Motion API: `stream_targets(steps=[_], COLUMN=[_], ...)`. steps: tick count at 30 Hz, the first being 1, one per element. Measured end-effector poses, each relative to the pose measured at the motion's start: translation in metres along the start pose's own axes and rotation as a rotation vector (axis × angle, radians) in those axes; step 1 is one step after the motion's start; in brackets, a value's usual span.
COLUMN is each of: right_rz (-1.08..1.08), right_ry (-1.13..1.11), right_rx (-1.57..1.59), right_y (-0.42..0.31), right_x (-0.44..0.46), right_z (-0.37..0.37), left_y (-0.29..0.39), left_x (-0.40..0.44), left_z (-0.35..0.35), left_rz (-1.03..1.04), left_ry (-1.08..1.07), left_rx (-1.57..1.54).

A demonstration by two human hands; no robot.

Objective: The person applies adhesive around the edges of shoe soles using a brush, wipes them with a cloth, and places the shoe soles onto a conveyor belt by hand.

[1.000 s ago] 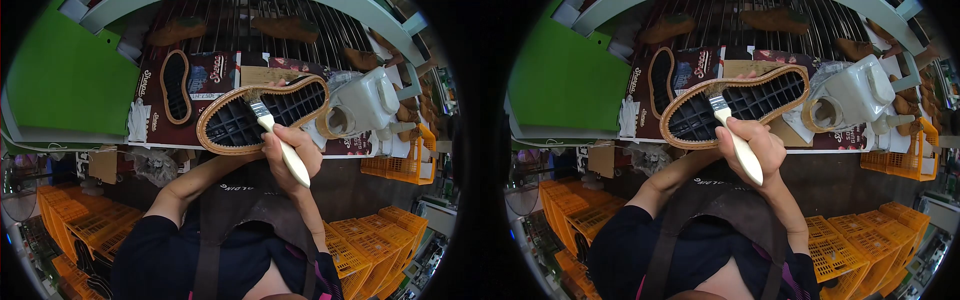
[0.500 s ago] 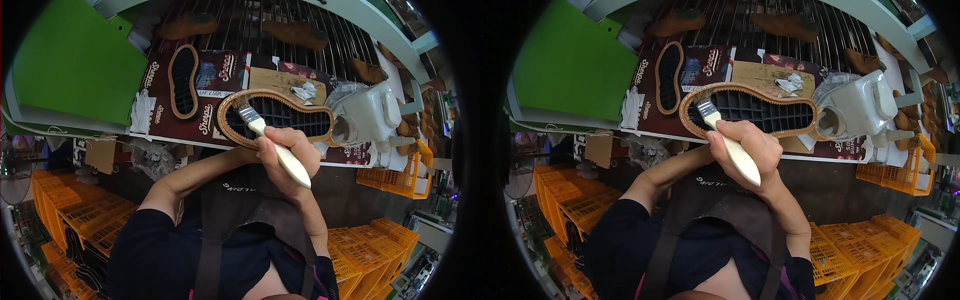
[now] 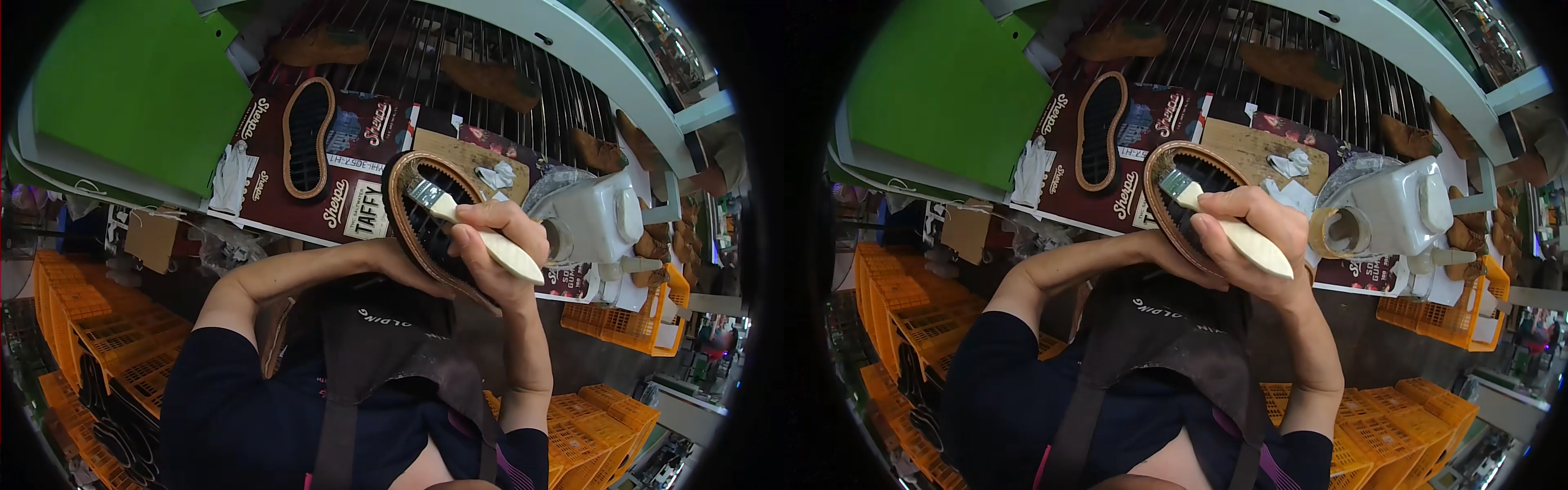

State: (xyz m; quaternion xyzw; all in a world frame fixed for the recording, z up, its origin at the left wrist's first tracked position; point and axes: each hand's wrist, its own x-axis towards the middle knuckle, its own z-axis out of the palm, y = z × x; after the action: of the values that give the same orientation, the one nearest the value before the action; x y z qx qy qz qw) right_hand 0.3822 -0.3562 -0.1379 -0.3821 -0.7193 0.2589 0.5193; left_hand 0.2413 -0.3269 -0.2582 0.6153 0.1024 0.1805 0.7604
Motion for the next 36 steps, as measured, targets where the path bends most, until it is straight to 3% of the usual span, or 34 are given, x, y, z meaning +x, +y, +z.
stream_targets(steps=[3,7,9,18,21,24,25,27,28,30,33,36], right_rz=[0.063,0.117,0.156,0.437,0.497,0.639,0.641,0.575,0.604,0.534,0.408,-0.176], right_ry=[-0.092,-0.177,-0.21,-0.367,-0.428,-0.559,-0.558,-0.425,-0.31,-0.094,0.044,-0.02], right_rx=[0.036,0.103,0.115,0.352,0.414,0.445,0.423,0.494,0.464,0.48,0.192,-0.424], right_y=[0.008,0.022,0.027,0.04,0.043,0.046,0.045,0.047,0.046,0.037,0.039,0.055], right_x=[0.009,0.019,0.023,0.028,0.025,0.023,0.022,0.015,0.011,0.007,0.001,0.003], right_z=[-0.014,-0.026,-0.032,-0.048,-0.052,-0.068,-0.076,-0.09,-0.097,-0.095,-0.078,-0.051], left_y=[0.022,0.024,0.038,0.037,0.004,0.006,0.011,0.005,0.002,0.021,0.032,0.036], left_x=[-0.01,-0.009,-0.01,-0.009,-0.01,-0.013,-0.015,-0.012,-0.015,-0.009,-0.016,-0.021], left_z=[-0.007,-0.02,-0.025,-0.042,-0.056,-0.07,-0.069,-0.075,-0.073,-0.052,-0.048,-0.038], left_rz=[-0.129,-0.199,-0.338,-0.381,-0.438,-0.39,-0.148,-0.003,-0.243,0.021,0.041,0.021], left_ry=[-0.181,-0.238,-0.261,-0.169,-0.132,-0.106,-0.077,-0.074,0.218,0.454,0.284,0.387], left_rx=[0.261,0.176,0.142,-0.031,-0.102,-0.253,-0.296,-0.546,-0.851,-0.677,-0.818,-0.754])
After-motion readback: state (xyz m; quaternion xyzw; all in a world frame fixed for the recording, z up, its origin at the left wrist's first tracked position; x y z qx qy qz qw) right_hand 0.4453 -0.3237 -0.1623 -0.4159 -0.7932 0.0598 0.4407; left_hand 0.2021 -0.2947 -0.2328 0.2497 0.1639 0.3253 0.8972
